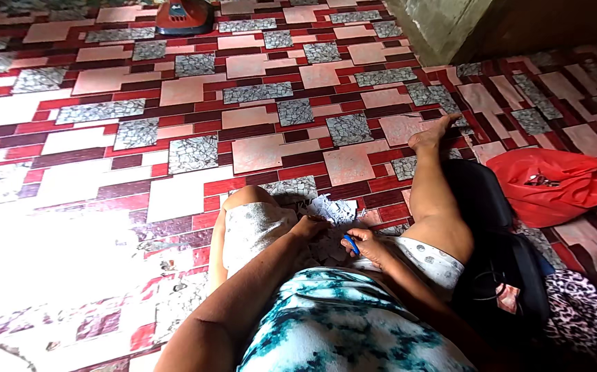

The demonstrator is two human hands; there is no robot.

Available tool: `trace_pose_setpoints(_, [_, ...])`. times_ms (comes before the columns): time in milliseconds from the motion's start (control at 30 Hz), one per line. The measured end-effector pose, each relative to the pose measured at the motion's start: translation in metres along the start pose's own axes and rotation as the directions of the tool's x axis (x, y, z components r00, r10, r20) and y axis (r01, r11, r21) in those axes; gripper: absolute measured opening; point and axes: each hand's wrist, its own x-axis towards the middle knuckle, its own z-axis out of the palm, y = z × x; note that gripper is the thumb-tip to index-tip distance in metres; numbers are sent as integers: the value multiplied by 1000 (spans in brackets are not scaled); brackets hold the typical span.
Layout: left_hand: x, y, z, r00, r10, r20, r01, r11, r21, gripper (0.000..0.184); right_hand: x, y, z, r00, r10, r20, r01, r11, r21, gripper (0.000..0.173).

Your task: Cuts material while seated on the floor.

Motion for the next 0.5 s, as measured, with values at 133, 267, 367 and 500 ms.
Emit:
trace_pose_setpoints(133, [0, 1, 0, 1000, 16, -12, -16, 1000, 7, 13, 1, 2, 0, 1000, -2, 9, 2, 1000, -14, 24])
trace_pose_setpoints(267, [0, 1, 0, 999, 29, -37, -28, 999, 18, 13, 0, 0, 0, 999, -29, -40, 29, 1000, 4, 25])
trace_pose_setpoints(367, [-1, 1, 0, 999, 31, -32, -30, 999, 40, 13, 0, -1, -1, 1000, 9, -22, -9, 1000, 24, 21])
trace_pose_setpoints(500, [0, 0, -1, 999, 45, -12, -44, 997, 70, 13, -1, -3, -1, 999, 40, 31, -40, 999, 18, 21])
